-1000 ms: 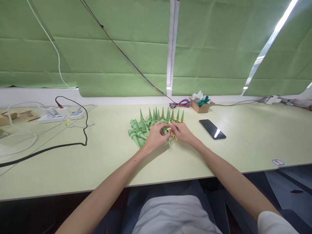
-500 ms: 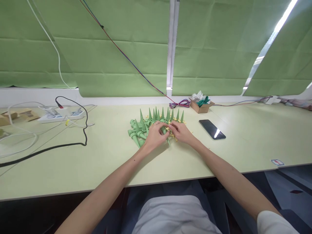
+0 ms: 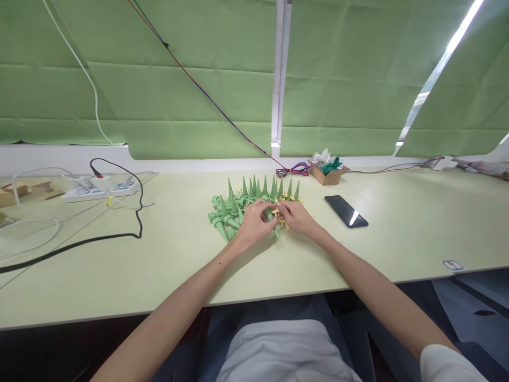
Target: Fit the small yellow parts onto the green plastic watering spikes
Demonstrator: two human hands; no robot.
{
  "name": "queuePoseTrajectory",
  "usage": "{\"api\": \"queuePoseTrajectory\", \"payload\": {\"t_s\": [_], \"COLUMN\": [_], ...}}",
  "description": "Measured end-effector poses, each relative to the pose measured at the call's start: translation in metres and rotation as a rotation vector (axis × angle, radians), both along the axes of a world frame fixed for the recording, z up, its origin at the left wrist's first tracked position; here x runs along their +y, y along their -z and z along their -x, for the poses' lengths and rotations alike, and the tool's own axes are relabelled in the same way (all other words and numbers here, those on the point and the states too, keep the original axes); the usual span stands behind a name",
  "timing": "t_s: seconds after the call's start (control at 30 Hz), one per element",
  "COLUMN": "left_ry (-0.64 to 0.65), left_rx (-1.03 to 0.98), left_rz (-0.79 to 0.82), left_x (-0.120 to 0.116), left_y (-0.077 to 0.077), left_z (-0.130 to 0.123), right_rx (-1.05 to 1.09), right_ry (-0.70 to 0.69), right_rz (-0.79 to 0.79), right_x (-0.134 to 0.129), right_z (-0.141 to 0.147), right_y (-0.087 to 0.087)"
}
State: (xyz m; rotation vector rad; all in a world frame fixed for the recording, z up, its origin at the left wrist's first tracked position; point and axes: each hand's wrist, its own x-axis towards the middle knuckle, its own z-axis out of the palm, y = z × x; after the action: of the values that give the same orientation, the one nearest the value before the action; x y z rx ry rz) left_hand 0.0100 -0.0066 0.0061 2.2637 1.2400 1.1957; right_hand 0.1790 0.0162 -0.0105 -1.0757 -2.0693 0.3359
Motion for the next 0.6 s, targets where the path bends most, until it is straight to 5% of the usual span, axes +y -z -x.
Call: {"api": "queuePoseTrajectory", "payload": {"t_s": [0.6], "left_ry": [-0.030], "left_rx": [-0.031], "left_rz": [0.027], "left_x": [0.0014], "left_y": [-0.0020], "left_z": [0.0005], "right_rx": [0.045], "right_ry": [-0.019], "right_rz": [0.016], "right_x": [-0.0038], "right_z": [0.0013], "right_y": [-0.0034]}}
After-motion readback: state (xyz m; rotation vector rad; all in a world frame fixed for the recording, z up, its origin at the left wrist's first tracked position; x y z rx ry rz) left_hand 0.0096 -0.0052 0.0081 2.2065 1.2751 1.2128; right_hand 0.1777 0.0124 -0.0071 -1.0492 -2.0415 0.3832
